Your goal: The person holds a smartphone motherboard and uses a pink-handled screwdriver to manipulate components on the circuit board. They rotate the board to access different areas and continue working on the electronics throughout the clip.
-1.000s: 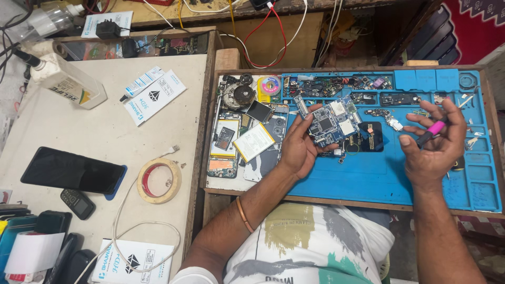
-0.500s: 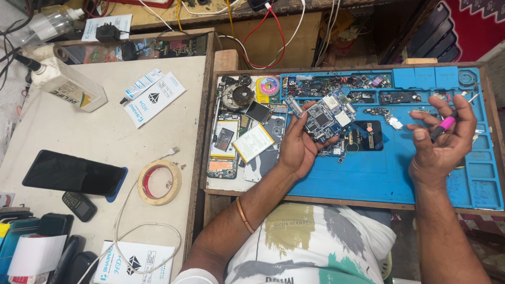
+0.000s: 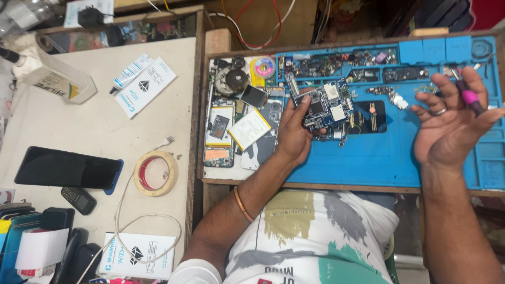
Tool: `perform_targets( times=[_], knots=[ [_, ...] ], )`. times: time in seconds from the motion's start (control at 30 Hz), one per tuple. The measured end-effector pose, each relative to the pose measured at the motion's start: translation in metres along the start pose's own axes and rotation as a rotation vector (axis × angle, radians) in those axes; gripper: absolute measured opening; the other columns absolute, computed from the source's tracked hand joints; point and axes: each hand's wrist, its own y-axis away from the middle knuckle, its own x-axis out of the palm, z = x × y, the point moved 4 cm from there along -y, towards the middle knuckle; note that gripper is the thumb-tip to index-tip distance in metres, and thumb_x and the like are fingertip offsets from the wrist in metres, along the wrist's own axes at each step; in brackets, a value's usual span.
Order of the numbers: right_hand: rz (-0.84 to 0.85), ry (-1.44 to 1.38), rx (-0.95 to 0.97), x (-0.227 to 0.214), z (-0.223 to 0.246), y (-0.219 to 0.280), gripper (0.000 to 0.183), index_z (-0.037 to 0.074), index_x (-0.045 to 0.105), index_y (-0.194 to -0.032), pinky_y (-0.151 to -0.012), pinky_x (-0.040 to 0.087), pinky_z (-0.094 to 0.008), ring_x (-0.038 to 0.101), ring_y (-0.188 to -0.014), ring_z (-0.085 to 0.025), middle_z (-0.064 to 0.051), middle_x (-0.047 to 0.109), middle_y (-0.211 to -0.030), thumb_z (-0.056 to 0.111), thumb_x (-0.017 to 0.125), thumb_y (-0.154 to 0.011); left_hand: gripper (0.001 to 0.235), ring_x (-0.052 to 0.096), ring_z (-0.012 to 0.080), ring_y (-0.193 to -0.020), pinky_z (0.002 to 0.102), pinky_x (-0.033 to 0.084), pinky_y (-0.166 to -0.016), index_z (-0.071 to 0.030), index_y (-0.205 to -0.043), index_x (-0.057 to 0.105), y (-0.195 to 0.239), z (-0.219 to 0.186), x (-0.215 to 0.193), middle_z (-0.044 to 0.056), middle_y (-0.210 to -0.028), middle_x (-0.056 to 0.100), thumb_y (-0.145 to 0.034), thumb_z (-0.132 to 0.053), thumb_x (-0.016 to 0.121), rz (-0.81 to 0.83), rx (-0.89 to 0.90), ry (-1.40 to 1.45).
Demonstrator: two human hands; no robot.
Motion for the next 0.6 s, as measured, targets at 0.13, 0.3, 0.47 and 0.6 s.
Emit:
perform_targets(
  times=[0.13, 0.3, 0.47, 0.6],
  knots=[
    [0.067, 0.066, -0.002, 0.014, 0.007, 0.001, 0.089, 0.009, 0.037, -0.159, -0.089, 0.061, -0.039, 0.069, -0.105, -0.027, -0.019, 0.061, -0.138, 0.053, 0.071, -0.090, 0.033, 0.069, 0.0089, -0.078, 0.020, 0.053, -0.050, -0.007, -0.138, 0.054, 0.003, 0.001, 0.006, 0.007, -0.107, 0.070, -0.109, -0.021, 0.062, 0.033, 0.068, -0.139],
    [0.200, 0.290, -0.017, 0.020, -0.001, 0.007, 0.051, 0.004, 0.043, -0.146, -0.089, 0.058, -0.042, 0.067, -0.102, -0.029, -0.024, 0.062, -0.131, 0.018, 0.071, -0.106, 0.036, 0.068, 0.0067, -0.077, 0.020, 0.053, -0.051, -0.008, -0.137, 0.055, 0.005, -0.001, 0.009, 0.004, -0.105, 0.070, -0.103, -0.017, 0.066, 0.043, 0.080, -0.244],
    [0.039, 0.069, 0.116, -0.019, -0.023, 0.013, 0.031, -0.001, 0.052, -0.132, -0.086, 0.058, -0.039, 0.071, -0.096, -0.029, -0.024, 0.070, -0.111, 0.028, 0.059, -0.122, 0.036, 0.067, 0.0065, -0.077, 0.020, 0.052, -0.051, -0.008, -0.138, 0.056, 0.006, -0.002, 0.007, 0.005, -0.104, 0.070, -0.106, -0.017, 0.067, 0.037, 0.163, -0.262],
    [-0.018, 0.012, 0.142, -0.040, -0.032, 0.012, 0.043, -0.001, 0.051, -0.133, -0.084, 0.056, -0.037, 0.068, -0.091, -0.029, -0.023, 0.068, -0.107, 0.041, 0.048, -0.125, 0.036, 0.067, 0.0062, -0.077, 0.020, 0.053, -0.050, -0.008, -0.137, 0.055, 0.006, -0.003, 0.009, 0.004, -0.103, 0.070, -0.104, -0.018, 0.067, 0.025, 0.146, -0.261]
  ],
)
